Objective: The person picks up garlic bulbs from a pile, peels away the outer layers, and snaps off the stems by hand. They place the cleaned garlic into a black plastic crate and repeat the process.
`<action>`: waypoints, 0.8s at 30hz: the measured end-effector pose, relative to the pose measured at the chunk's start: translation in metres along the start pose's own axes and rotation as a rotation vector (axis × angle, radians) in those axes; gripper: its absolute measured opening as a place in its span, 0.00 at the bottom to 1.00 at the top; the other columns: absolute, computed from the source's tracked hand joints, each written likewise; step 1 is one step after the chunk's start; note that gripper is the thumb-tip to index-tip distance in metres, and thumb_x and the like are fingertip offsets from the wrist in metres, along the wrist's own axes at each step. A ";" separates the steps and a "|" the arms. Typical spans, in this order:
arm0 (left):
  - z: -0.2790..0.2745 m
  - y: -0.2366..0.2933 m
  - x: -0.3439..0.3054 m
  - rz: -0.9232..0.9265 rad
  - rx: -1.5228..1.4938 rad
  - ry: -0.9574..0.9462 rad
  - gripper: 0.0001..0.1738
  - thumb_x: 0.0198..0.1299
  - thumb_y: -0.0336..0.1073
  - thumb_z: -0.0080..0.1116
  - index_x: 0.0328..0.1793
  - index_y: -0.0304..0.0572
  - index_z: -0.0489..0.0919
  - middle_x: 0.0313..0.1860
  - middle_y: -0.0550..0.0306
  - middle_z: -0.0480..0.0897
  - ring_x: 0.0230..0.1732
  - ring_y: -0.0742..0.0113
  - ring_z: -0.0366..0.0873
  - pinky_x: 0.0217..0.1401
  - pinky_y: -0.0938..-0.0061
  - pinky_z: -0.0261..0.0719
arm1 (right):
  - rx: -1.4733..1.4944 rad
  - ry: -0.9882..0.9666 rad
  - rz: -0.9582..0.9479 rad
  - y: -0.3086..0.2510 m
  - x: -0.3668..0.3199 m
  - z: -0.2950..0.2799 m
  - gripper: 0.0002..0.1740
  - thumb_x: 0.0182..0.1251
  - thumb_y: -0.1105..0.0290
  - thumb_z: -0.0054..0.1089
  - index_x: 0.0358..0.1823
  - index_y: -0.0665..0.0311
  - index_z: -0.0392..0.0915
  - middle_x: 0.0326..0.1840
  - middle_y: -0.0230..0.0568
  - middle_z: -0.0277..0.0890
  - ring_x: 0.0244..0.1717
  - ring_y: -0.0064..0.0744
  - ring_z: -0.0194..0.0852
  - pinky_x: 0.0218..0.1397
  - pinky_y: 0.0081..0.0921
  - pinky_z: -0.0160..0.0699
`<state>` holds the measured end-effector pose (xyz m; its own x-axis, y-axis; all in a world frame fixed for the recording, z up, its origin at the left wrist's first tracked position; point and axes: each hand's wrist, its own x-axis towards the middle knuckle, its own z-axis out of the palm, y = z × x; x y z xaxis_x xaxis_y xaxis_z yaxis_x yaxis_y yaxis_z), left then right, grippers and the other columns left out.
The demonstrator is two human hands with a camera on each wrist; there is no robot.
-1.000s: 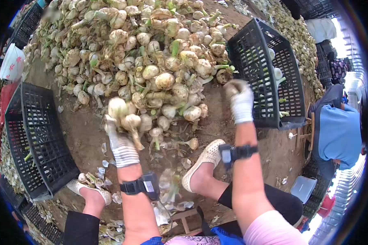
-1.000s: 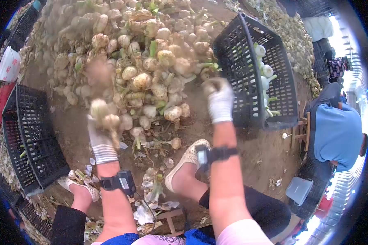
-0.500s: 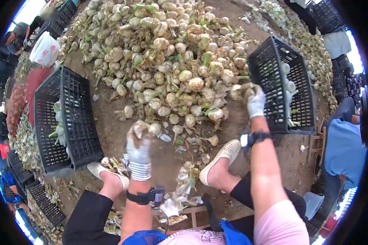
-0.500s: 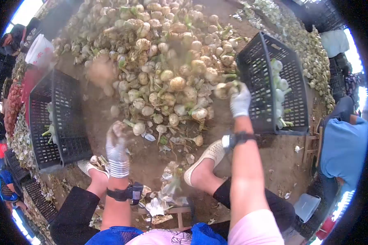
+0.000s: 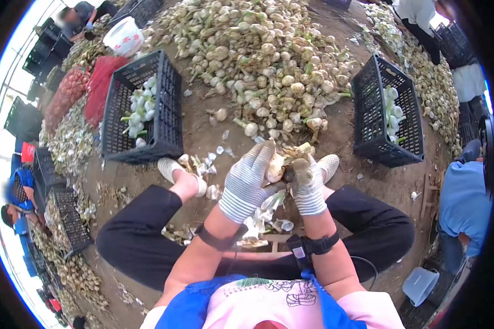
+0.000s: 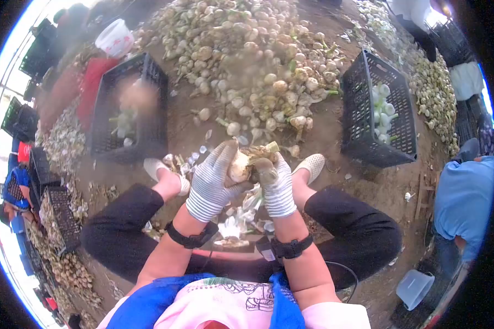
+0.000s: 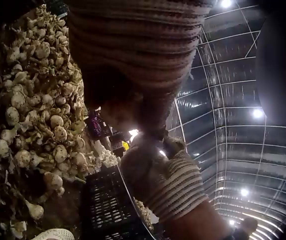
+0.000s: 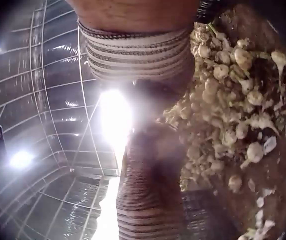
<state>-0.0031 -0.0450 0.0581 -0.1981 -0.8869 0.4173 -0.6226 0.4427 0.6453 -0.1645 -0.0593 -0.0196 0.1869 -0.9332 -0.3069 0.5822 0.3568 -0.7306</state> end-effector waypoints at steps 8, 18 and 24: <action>-0.038 0.022 -0.052 -0.041 0.293 0.023 0.44 0.35 0.43 0.69 0.62 0.35 0.65 0.53 0.40 0.73 0.50 0.46 0.74 0.52 0.64 0.74 | -0.127 -0.011 0.143 0.008 -0.043 0.058 0.15 0.61 0.69 0.57 0.48 0.67 0.71 0.39 0.35 0.75 0.37 0.25 0.74 0.38 0.20 0.76; -0.050 -0.001 -0.099 -0.804 -1.483 0.261 0.31 0.49 0.59 0.62 0.41 0.35 0.76 0.37 0.52 0.80 0.35 0.65 0.79 0.38 0.72 0.80 | -0.848 -0.256 -0.202 -0.007 -0.078 0.086 0.13 0.55 0.84 0.48 0.41 0.68 0.75 0.33 0.33 0.74 0.31 0.20 0.71 0.34 0.15 0.70; -0.029 -0.013 -0.103 -0.982 -1.590 0.141 0.30 0.59 0.57 0.50 0.51 0.34 0.70 0.43 0.50 0.78 0.42 0.59 0.79 0.43 0.66 0.81 | -0.424 -0.094 0.090 0.003 -0.082 0.074 0.06 0.60 0.76 0.55 0.39 0.64 0.75 0.35 0.31 0.76 0.34 0.19 0.72 0.37 0.15 0.72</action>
<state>0.0475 0.0447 0.0254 -0.1458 -0.8891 -0.4338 0.7507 -0.3850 0.5368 -0.1194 0.0156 0.0484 0.3045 -0.8903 -0.3386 0.1874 0.4045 -0.8951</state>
